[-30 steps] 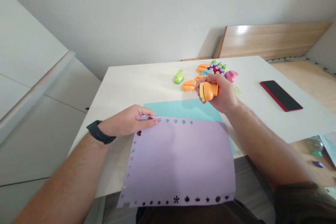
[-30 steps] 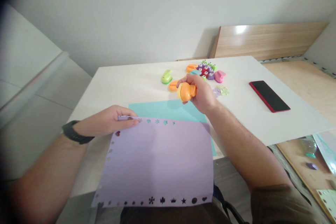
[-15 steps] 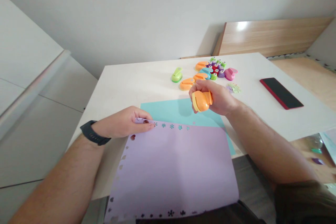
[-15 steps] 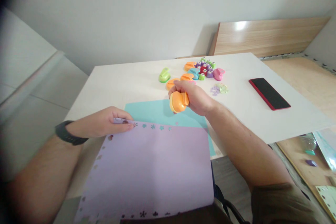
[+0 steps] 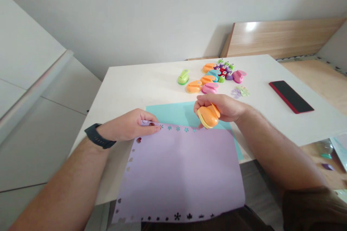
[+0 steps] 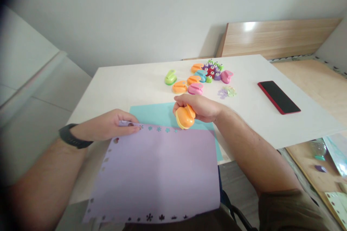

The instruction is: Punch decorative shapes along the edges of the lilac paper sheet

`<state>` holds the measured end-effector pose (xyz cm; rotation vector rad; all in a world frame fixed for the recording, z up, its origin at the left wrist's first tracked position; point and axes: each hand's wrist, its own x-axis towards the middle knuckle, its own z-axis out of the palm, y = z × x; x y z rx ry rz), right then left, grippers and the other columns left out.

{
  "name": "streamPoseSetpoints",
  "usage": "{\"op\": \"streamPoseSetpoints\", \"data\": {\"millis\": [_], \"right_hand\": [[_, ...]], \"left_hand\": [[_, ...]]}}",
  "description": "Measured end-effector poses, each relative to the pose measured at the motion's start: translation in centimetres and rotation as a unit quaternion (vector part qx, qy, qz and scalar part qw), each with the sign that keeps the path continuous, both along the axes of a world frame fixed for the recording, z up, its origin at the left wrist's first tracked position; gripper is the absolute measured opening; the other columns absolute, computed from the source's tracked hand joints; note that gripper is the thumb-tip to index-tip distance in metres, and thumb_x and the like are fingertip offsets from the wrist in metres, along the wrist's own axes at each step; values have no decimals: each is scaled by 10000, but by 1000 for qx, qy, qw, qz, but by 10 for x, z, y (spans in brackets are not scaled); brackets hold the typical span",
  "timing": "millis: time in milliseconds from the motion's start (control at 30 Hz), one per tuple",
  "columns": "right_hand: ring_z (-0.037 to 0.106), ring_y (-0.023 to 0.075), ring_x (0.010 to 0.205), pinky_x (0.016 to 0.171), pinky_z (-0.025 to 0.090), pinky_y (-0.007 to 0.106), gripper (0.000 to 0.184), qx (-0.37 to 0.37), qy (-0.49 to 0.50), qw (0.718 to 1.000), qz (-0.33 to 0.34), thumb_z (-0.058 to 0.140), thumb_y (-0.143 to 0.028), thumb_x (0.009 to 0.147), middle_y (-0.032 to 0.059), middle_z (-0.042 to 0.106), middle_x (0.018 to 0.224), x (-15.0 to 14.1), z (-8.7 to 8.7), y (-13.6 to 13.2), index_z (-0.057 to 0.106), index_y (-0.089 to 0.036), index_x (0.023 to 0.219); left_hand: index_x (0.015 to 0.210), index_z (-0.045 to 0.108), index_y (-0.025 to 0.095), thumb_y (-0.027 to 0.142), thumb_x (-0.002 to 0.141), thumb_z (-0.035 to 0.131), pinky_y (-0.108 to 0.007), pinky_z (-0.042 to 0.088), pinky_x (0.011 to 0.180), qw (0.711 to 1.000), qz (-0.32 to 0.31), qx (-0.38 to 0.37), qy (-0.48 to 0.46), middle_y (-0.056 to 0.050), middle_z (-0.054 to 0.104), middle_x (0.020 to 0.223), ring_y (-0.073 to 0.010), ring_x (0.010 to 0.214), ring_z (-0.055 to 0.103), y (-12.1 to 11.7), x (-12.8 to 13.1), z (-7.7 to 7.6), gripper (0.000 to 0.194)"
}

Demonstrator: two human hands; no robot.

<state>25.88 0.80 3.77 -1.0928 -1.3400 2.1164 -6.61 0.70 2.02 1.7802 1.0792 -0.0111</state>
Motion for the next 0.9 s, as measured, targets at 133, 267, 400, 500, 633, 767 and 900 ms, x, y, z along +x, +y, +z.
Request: {"op": "streamPoseSetpoints", "data": {"millis": [133, 267, 400, 500, 633, 767, 900], "right_hand": [[529, 146, 506, 435, 412, 257, 428, 20, -38, 999, -26, 509, -505, 961, 52, 623, 616, 0, -5, 3, 639, -162, 740], [516, 142, 501, 428, 395, 258, 429, 32, -71, 996, -51, 563, -548, 924, 60, 643, 636, 6, -6, 9, 641, -173, 731], [519, 135, 526, 432, 390, 249, 408, 58, -116, 988, -80, 595, -535, 912, 53, 631, 654, 20, -8, 16, 663, -168, 747], [502, 135, 539, 432, 376, 256, 389, 77, -150, 979, -116, 619, -522, 905, 53, 610, 666, 37, -10, 24, 667, -171, 745], [519, 151, 556, 462, 408, 276, 371, 88, -192, 959, -190, 588, -498, 932, 65, 616, 690, 64, -10, 33, 653, -179, 753], [573, 178, 577, 481, 456, 285, 340, 80, -234, 922, -299, 576, -491, 933, 71, 632, 676, 85, -11, 42, 637, -191, 786], [609, 204, 599, 511, 512, 316, 323, 91, -262, 886, -372, 613, -499, 902, 88, 663, 691, 95, -16, 52, 631, -192, 804]], "left_hand": [[875, 772, 224, 527, 863, 667, -209, 455, 478, 1000, 5, 2, 0, 12, 630, 656, -122, 531, 554, -1, 2, 1, 321], [867, 778, 221, 531, 847, 676, -219, 458, 478, 1000, 6, 1, -7, 0, 642, 658, -133, 530, 566, -1, 3, 1, 328], [862, 785, 217, 514, 832, 687, -219, 452, 484, 1000, 11, 12, -15, -5, 659, 667, -135, 533, 569, -1, 3, 1, 314], [872, 779, 214, 518, 854, 669, -218, 452, 507, 1000, 4, 19, -16, -6, 659, 685, -132, 554, 559, -1, 4, 1, 324], [895, 769, 203, 544, 867, 655, -212, 445, 506, 1000, 1, 17, -11, -2, 632, 669, -130, 556, 544, -1, 3, 1, 361], [896, 756, 194, 559, 872, 648, -218, 464, 511, 1000, 7, 12, -16, -5, 628, 679, -136, 564, 558, -1, 3, 0, 382], [909, 749, 197, 549, 874, 655, -222, 470, 516, 1000, 11, 11, -15, -2, 623, 684, -140, 573, 570, -1, 2, -1, 366]]}}
